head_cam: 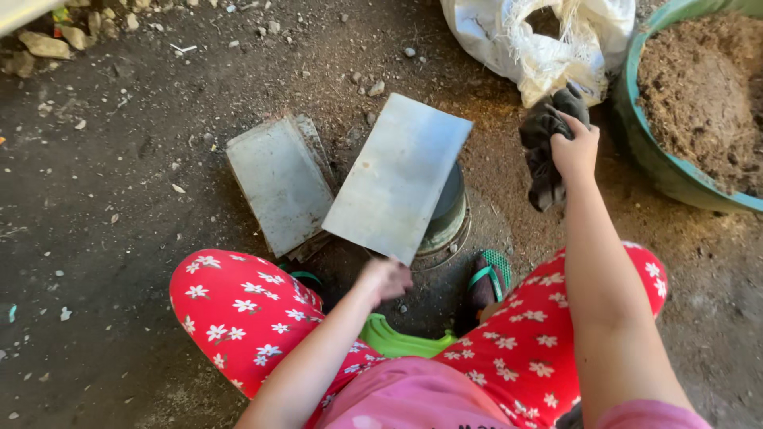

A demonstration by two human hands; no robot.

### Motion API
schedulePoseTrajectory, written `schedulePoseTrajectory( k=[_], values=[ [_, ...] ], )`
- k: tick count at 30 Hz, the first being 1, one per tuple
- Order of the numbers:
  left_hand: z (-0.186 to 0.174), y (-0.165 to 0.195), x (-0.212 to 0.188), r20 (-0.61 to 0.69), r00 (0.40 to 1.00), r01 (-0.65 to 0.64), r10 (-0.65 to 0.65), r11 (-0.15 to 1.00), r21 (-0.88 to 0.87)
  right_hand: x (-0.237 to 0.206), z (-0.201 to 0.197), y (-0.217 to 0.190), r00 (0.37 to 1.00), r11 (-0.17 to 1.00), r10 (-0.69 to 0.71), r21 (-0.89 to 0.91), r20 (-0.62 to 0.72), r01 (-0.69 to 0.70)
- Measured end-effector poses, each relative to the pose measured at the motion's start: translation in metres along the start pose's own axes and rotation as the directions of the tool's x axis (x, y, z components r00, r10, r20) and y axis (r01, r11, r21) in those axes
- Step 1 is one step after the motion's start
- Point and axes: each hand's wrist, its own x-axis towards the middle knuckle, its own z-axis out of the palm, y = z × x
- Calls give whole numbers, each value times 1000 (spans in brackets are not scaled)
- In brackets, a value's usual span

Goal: The person sits on the ground and wipes rectangular metal sheets with a dark cloth. They handle the sheets one by one, wiping each surface and then placing them into a growing stack nearby.

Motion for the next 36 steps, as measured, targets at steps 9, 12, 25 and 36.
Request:
schedulePoseTrajectory(
  k=[9, 12, 25, 36],
  values=[
    [130, 129, 52, 246, 938, -131, 242, 909, -395, -72, 3, -80, 800, 768, -599, 259, -35, 586],
    [183, 202, 29, 423, 699, -175, 576, 712, -680, -91, 32, -99, 700, 691, -709, 115, -80, 713],
    [19, 289, 33, -40, 680, -134, 732, 178, 975, -20, 23, 19, 961, 995, -89, 9, -263, 95],
    [-83, 36, 29, -465, 667, -170, 582, 727, 666, -76, 7, 12, 982, 996, -52, 59, -181, 64]
  ],
)
